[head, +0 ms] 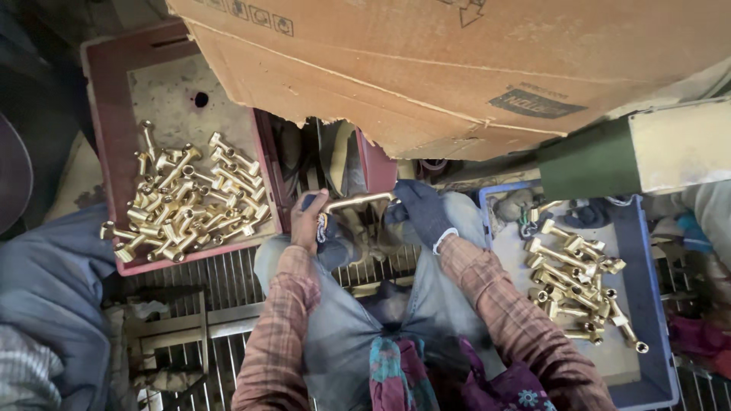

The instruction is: The person sits on the floor and repeatedly rubs small brass-colored metal parts against a rotating grinding wheel. They handle the parts one at a time, rotating them to polish different sides, and place the finished pieces into a blue bin.

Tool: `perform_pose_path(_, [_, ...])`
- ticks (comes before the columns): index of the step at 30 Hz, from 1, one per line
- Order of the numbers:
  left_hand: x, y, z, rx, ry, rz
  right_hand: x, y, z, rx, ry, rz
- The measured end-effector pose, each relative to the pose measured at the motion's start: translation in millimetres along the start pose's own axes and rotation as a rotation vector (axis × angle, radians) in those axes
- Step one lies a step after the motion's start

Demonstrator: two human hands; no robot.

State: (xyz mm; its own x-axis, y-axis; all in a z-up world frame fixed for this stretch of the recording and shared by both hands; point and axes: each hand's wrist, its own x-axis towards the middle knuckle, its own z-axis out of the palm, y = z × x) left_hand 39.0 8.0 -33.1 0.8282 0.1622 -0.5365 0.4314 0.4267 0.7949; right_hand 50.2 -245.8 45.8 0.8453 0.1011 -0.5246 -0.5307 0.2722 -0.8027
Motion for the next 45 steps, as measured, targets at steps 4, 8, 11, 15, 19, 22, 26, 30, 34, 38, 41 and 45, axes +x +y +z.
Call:
perform_pose_path(4, [6, -9, -8, -0.033, -0.029, 0.034, 3, -6, 4, -0.020, 0.043, 0.061])
perform_pose_path(8, [12, -15, -15, -0.048, 0.005, -0.013, 10, -8, 4, -0.021, 0.065, 0.151])
perform_pose_path(11, [11, -14, -17, -0.054, 0.022, -0.110, 13, -7, 0, -0.813, -0.050, -0.291])
perform_pose_path(15, [-4, -7, -12, 0.080, 0.073, -0.111, 10, -10, -5, -0.990, -0.076, -0.189])
perform_pose_path(19, [-31, -3, -9, 0.061, -0.040, 0.142, -14, -12, -23, -0.536, -0.051, -0.148])
perform_pose_path(22, [-46, 0, -6, 0.151, -0.086, 0.396, -31, -6, -30, -0.621, -0.225, -0.594])
perform_pose_path(26, [-42, 14, 5, 0.208, -0.042, 0.481, -34, -8, -22, -0.491, -0.214, -0.389])
perform_pose_path(30, [-27, 15, 13, 0.236, 0.014, 0.584, -26, -13, -12, -0.455, -0.191, -0.409])
perform_pose_path(34, [-10, -1, 10, 0.172, 0.030, 0.417, -12, -10, -11, -0.420, -0.121, -0.293])
perform_pose_path(38, [7, -19, -1, 0.067, 0.031, 0.212, 6, -1, -16, -0.221, -0.041, -0.010])
perform_pose_path(41, [17, -26, -9, 0.033, 0.020, 0.117, 18, 0, -19, -0.284, -0.044, 0.086])
perform_pose_path(45, [15, -25, -9, 0.076, 0.108, -0.009, 21, -16, -14, -0.841, -0.226, -0.202])
